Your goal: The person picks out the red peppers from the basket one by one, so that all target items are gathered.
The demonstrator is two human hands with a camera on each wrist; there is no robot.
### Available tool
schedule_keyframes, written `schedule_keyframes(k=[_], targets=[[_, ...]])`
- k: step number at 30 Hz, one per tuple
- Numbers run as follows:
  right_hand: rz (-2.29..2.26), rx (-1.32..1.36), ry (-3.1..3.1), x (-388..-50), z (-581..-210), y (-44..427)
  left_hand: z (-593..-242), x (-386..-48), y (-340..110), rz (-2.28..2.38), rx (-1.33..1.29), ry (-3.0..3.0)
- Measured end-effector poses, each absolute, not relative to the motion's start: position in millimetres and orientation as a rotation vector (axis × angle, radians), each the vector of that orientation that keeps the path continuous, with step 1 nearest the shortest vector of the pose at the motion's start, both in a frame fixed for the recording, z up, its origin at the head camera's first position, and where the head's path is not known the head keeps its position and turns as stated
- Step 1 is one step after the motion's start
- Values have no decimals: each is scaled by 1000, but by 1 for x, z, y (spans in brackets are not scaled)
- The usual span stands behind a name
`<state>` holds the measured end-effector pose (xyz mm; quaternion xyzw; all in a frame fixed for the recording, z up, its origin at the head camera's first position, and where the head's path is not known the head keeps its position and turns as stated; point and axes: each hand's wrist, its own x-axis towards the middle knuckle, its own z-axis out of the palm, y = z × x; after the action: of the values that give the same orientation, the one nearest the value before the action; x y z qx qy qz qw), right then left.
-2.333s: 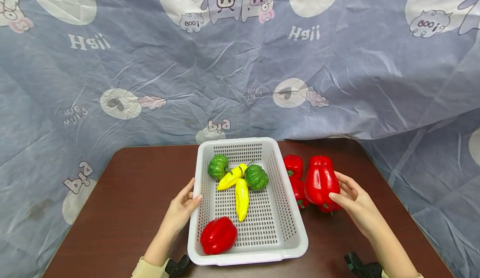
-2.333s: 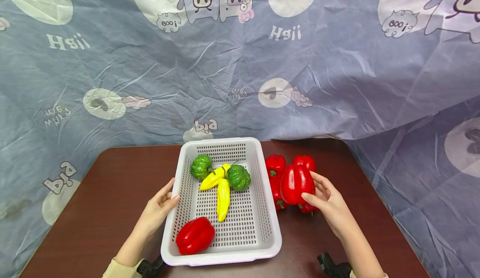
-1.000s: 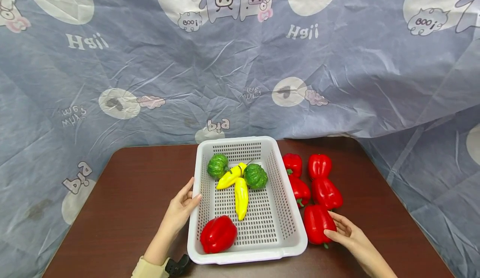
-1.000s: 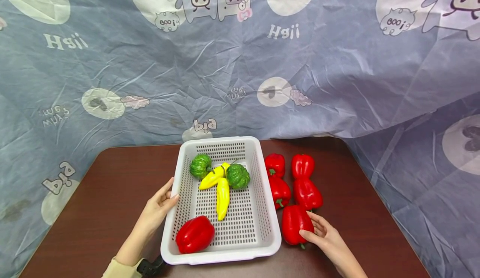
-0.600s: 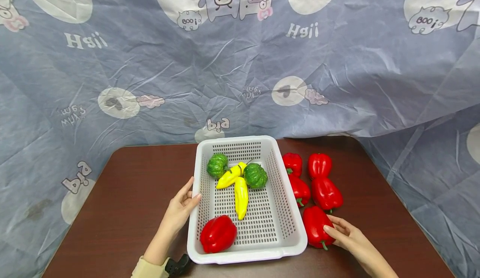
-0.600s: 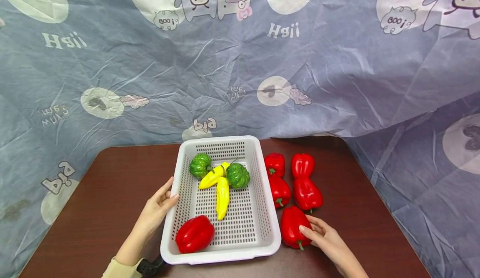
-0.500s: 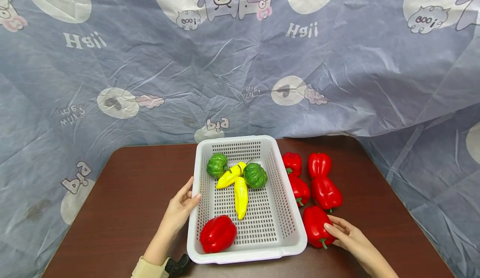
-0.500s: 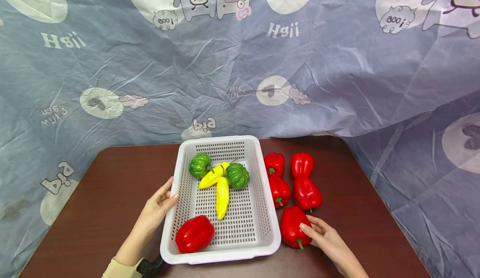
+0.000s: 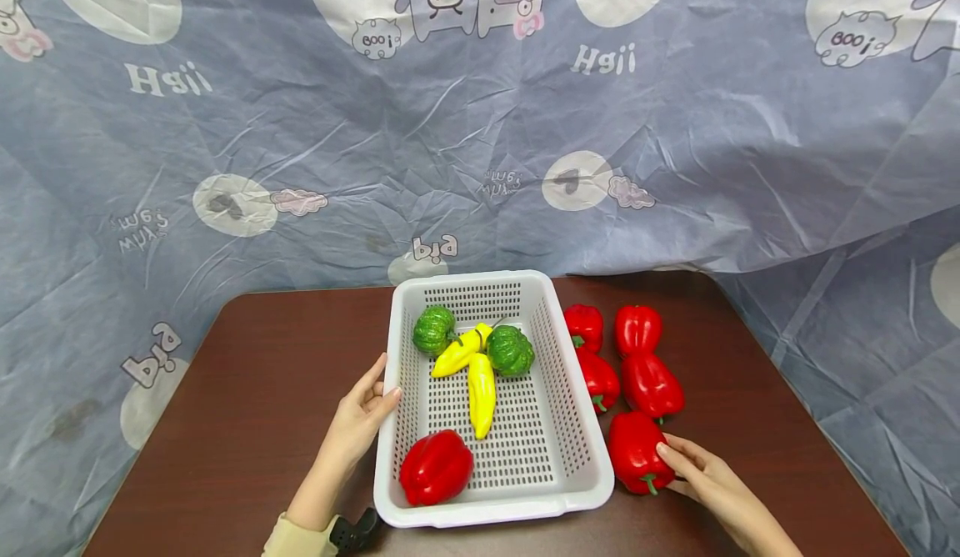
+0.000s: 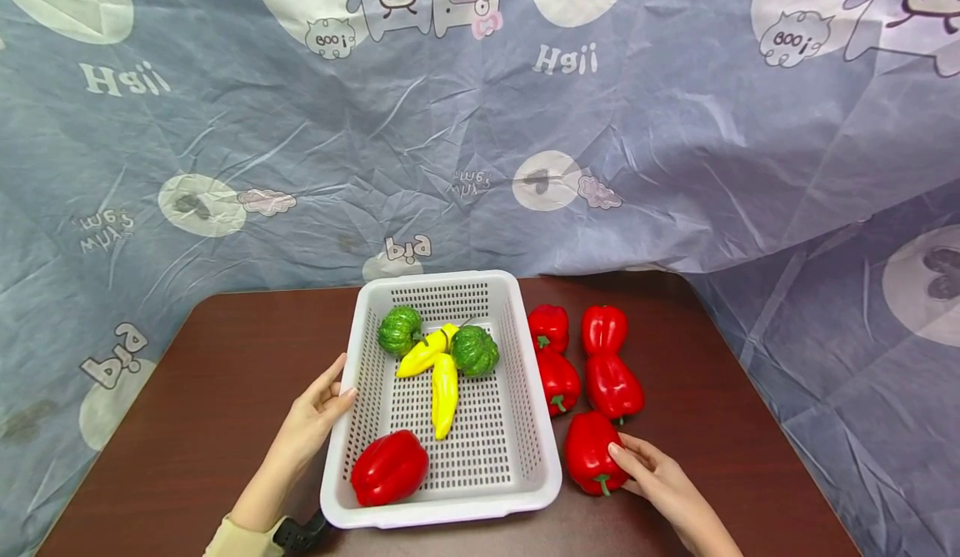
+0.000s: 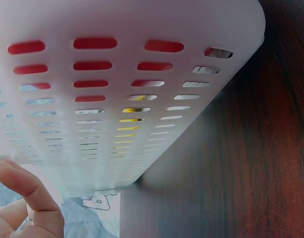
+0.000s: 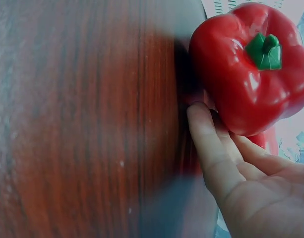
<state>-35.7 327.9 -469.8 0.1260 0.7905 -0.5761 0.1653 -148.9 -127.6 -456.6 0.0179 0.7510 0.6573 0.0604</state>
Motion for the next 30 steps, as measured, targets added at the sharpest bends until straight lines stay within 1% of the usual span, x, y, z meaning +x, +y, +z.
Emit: schedule_keyframes(k=[8,16,23,30], targets=[[-1563,389,2343,-34,-467,332,-456,-149,-128,1980,47,2281],[-1373,436,2453,-36,-462,335,-456,-148,-128,1983,45,2274],[-1340,462,2498,-34,-462,340,-457,-148,-128,1978,50,2271],[-1368,472,2495,-35,-453,347,-456,-149,-128,1984,54,2269]])
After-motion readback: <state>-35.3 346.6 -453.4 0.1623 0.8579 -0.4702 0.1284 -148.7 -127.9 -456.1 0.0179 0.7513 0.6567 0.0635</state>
